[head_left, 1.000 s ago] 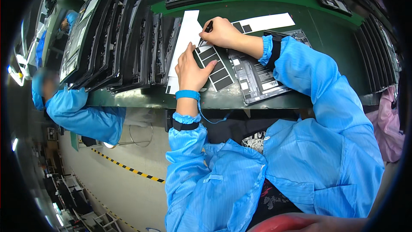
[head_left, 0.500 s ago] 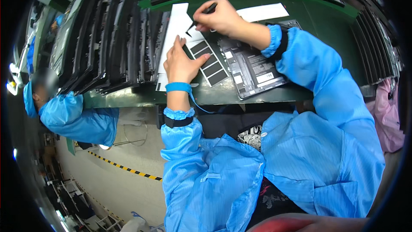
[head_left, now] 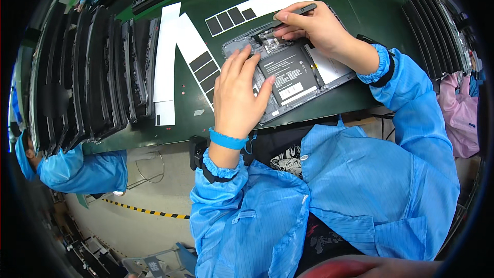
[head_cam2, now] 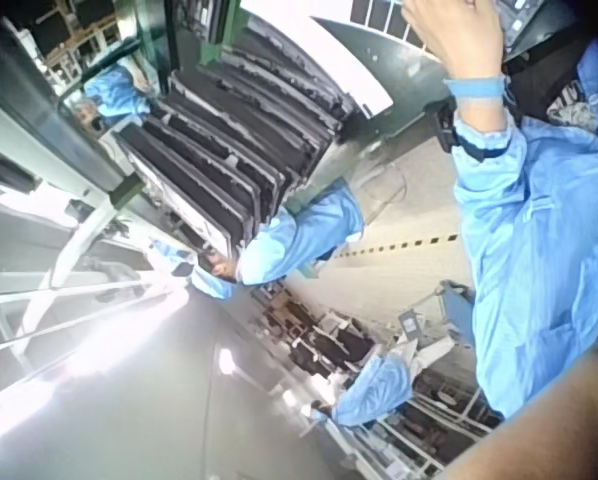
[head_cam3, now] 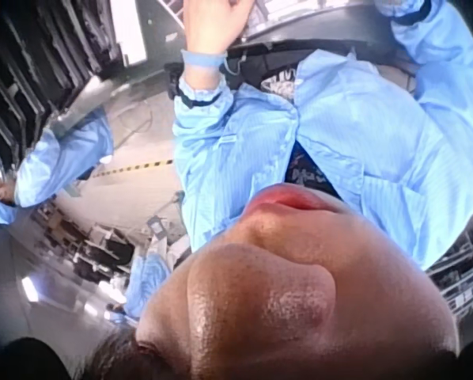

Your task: Assembling and inspecting internal laptop components on a production line.

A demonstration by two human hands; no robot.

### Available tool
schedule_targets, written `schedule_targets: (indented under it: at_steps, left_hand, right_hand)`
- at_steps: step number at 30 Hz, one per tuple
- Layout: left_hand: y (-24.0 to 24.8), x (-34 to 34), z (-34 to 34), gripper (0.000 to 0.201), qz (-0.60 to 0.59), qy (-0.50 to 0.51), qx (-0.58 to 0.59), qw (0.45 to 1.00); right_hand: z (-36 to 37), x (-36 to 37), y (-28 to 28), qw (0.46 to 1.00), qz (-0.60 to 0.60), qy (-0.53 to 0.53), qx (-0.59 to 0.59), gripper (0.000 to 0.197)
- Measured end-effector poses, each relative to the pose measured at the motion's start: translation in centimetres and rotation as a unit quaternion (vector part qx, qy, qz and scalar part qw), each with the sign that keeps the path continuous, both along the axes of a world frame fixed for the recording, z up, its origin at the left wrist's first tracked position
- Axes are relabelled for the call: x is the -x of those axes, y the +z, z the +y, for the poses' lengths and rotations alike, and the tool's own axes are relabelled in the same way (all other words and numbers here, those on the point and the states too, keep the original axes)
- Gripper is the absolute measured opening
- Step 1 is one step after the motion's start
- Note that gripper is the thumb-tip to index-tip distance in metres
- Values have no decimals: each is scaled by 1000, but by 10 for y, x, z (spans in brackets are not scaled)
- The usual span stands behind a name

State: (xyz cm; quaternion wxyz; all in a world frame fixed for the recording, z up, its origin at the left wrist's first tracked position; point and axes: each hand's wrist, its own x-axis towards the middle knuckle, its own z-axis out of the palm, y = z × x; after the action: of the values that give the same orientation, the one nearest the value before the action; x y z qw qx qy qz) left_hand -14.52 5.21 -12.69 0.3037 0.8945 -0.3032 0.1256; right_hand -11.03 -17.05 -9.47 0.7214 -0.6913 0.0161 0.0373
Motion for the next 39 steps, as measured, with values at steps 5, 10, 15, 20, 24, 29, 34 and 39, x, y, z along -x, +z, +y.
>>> schedule_targets:
  at_steps: [5, 10, 15, 20, 24, 29, 34, 39]
  left_hand:
    - [1, 6, -7, 42, 16, 14, 7, 1000]
    - [3, 6, -8, 42, 26, 18, 8, 999]
    - [-2, 4, -8, 43, 11, 19, 10, 1000]
    - [-3, 2, -8, 43, 2, 12, 14, 1000]
    - [-1, 3, -7, 44, 11, 14, 1, 1000]
    - [16, 0, -19, 46, 11, 32, -40, 999]
    - [13, -6, -27, 53, -64, 43, -139, 987]
    - [11, -5, -30, 57, -86, 74, -186, 976]
  right_hand:
    - [-3, 4, -3, 999, -17, 29, -38, 24]
    - [-4, 3, -8, 1000, -10, 21, -22, 23]
    - [-5, -2, -16, 1000, -9, 7, -28, 22]
    - [-9, -7, -21, 998, -26, 8, -52, 22]
    - [-7, -5, -18, 999, -14, 7, -44, 22]
    - [-10, -7, -23, 998, -15, 17, -50, 24]
    - [-11, -8, -22, 999, -12, 17, -44, 23]
    - [1, -4, -18, 999, -35, 12, -39, 22]
